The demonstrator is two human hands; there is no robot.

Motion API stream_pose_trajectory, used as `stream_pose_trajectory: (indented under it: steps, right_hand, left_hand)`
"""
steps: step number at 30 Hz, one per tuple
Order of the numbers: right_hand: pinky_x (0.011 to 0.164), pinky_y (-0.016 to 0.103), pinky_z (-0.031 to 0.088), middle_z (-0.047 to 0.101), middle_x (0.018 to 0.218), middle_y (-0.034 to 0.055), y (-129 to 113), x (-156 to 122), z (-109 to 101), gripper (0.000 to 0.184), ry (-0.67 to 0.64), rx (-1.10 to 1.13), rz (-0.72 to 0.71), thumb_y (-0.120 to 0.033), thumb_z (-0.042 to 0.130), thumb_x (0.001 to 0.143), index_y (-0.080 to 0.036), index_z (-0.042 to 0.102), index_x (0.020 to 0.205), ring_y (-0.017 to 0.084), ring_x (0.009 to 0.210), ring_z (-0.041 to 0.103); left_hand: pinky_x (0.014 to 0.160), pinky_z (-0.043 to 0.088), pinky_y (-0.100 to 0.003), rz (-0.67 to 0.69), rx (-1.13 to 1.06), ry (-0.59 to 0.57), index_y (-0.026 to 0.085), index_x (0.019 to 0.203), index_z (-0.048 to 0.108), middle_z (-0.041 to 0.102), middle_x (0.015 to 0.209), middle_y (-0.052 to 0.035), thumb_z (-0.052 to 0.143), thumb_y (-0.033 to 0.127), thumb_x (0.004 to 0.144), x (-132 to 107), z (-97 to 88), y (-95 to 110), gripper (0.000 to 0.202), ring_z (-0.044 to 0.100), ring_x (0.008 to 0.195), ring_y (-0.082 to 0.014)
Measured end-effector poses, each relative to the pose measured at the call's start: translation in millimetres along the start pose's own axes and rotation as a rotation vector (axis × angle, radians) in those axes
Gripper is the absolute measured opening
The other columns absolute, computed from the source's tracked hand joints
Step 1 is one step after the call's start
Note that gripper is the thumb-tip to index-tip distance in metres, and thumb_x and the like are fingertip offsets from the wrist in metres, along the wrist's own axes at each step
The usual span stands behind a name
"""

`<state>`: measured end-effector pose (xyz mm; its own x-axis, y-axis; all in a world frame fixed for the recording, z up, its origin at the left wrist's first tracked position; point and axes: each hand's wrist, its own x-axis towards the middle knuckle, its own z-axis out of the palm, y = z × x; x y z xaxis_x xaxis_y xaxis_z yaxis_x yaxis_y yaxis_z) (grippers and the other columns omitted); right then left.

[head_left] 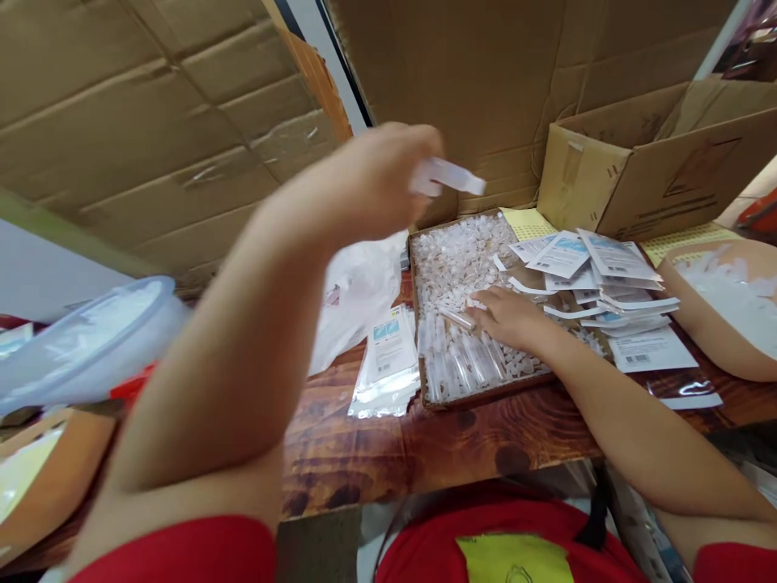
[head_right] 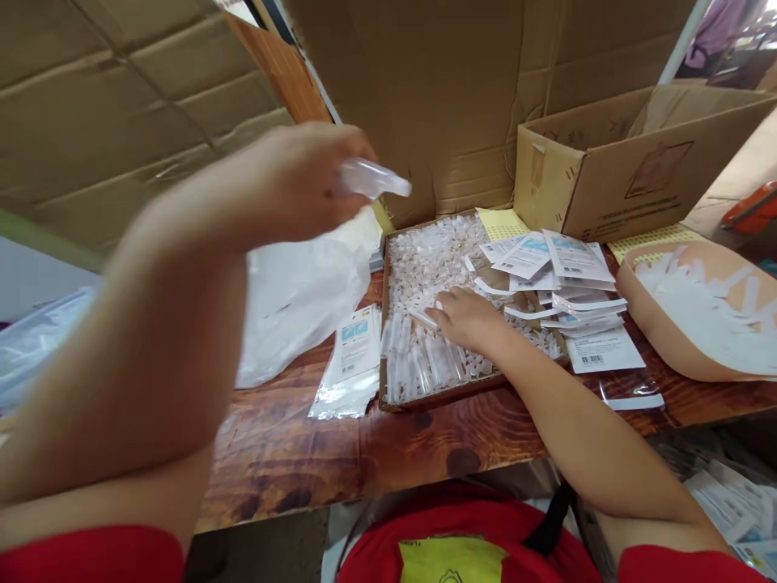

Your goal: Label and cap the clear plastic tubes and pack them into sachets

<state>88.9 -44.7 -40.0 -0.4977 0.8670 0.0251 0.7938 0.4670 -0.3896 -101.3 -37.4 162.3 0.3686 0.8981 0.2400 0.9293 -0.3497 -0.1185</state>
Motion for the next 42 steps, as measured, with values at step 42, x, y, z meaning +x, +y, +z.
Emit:
stream_pose_trajectory:
  steps: [42]
  right_hand:
    - [0.091,0.041,0.052,0.068,0.103,0.0122,33.3,4.5,10.9,0.013,0.151,-0.024,-0.088,-0.02,0.052,0.097,-0.02,0.065,0.097,0.027,0.1,0.064]
  left_hand:
    - [0.111,0.042,-0.034,-0.01,-0.823,0.027,0.013,0.145,0.06,0.067,0.134,-0.0127,0.058,0.027,0.099,-9.1,202.0,-17.4,0.047,0.061,0.123,-0.0239]
